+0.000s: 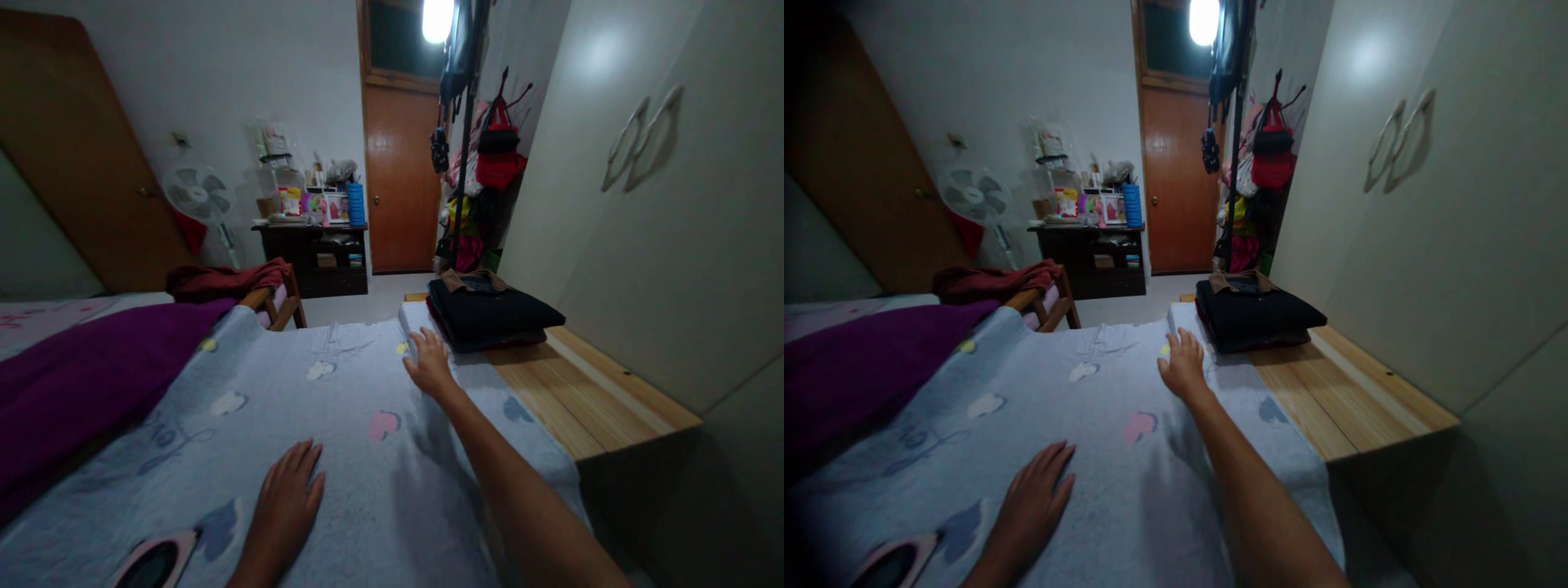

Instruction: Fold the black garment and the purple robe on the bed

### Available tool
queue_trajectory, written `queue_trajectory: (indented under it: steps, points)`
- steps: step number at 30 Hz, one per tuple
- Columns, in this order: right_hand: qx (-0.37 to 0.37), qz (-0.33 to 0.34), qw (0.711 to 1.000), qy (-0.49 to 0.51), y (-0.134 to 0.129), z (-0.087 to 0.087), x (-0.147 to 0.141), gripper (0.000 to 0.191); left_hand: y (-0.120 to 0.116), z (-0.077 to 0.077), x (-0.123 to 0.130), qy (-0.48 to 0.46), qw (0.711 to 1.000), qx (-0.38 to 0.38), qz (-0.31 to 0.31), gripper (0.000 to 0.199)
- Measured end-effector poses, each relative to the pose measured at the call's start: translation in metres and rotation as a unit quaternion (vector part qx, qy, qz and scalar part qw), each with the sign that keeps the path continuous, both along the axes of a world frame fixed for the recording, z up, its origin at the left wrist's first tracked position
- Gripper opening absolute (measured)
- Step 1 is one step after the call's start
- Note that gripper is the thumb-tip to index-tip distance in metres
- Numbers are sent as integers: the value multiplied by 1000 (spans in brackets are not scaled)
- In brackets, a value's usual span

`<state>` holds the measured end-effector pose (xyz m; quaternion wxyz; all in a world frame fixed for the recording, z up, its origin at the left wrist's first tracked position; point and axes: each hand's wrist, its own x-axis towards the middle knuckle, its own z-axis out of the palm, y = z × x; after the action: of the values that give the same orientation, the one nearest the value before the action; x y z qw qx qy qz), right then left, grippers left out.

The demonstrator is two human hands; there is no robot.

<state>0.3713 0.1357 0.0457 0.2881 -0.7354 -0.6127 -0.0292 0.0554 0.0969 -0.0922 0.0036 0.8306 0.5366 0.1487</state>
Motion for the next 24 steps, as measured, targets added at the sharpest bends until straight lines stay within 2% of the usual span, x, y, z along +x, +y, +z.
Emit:
queue_trajectory:
  steps: [4,7,10,12,15,17,18,21,24]
  points:
    - [-58,51,996,34,-23,-51,-56,59,-1,2,1,-20,1000,2,1,45]
    - [-90,47,994,49,-37,-86,-84,56,-2,3,2,-30,999,12,0,44]
    - [-110,39,992,48,-47,-106,-97,44,-4,5,2,-28,1000,9,2,44]
    - [-110,51,990,71,-47,-106,-97,38,-4,6,2,-25,1000,5,-1,44]
    - [-66,67,973,212,-39,-86,-75,34,-5,8,3,-26,1000,1,-1,44]
    - [14,35,930,366,-30,-66,-47,31,-6,10,3,-30,1000,-3,1,44]
    - [72,-9,892,446,-26,-56,-29,28,-6,11,4,-32,999,-6,4,44]
    - [138,-80,850,502,-20,-38,32,25,-8,14,4,-36,999,-14,7,43]
    - [201,-156,788,561,-22,-38,88,21,-8,17,2,-31,999,-18,3,43]
